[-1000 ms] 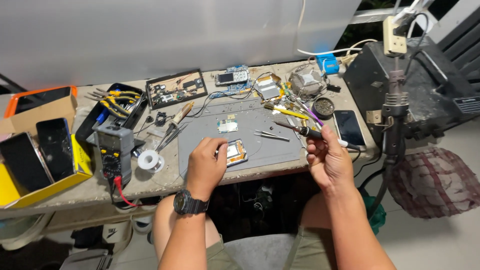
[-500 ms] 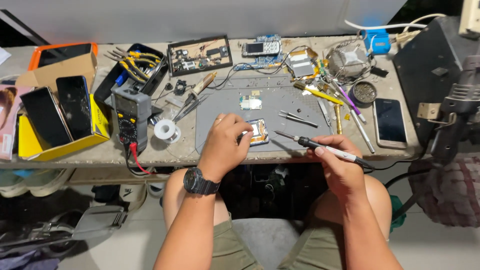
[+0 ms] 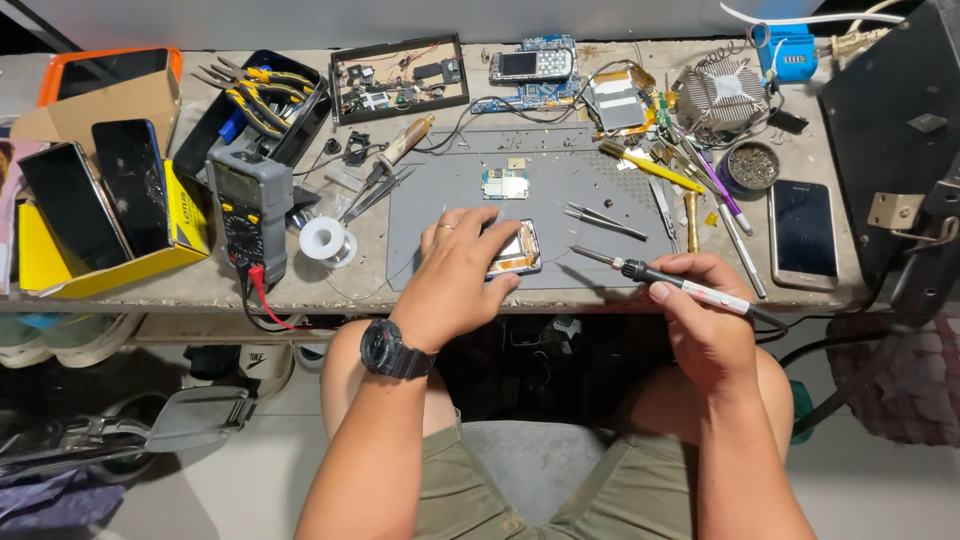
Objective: Repairing a smartphone by soldering connections and manipulating internal components with precision tools
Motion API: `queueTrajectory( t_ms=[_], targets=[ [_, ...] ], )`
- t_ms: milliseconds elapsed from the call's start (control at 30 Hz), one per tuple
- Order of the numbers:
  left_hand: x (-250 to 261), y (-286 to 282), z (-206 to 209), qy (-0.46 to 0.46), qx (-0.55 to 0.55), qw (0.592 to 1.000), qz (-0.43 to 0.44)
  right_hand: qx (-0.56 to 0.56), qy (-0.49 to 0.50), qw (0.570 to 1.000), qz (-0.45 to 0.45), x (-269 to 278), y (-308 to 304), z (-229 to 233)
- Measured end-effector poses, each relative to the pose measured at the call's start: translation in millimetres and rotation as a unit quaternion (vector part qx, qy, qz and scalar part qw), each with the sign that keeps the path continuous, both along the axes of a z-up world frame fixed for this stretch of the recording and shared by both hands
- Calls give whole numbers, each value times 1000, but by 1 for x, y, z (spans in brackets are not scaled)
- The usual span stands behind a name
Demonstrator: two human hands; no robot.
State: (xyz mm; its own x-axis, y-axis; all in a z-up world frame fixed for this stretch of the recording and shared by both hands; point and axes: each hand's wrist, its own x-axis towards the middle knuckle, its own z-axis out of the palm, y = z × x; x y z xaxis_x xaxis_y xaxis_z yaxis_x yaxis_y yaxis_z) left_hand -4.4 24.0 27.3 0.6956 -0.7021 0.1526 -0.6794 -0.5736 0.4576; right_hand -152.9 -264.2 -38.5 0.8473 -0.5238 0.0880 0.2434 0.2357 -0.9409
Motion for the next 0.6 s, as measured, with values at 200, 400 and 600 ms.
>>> queueTrajectory(
  t_ms=[200,400,600],
  targets=[
    [3,-2,-4,-49,11,999,-5,8,-4,1000,-1,1,-1,-1],
    [3,-9,-20,-92,-27,991,94,19,0,1000,-9,3,-2,-2],
    [-1,-17,-16,-51,-39,983,172,15,1,1000,-16,3,5,4]
  ],
)
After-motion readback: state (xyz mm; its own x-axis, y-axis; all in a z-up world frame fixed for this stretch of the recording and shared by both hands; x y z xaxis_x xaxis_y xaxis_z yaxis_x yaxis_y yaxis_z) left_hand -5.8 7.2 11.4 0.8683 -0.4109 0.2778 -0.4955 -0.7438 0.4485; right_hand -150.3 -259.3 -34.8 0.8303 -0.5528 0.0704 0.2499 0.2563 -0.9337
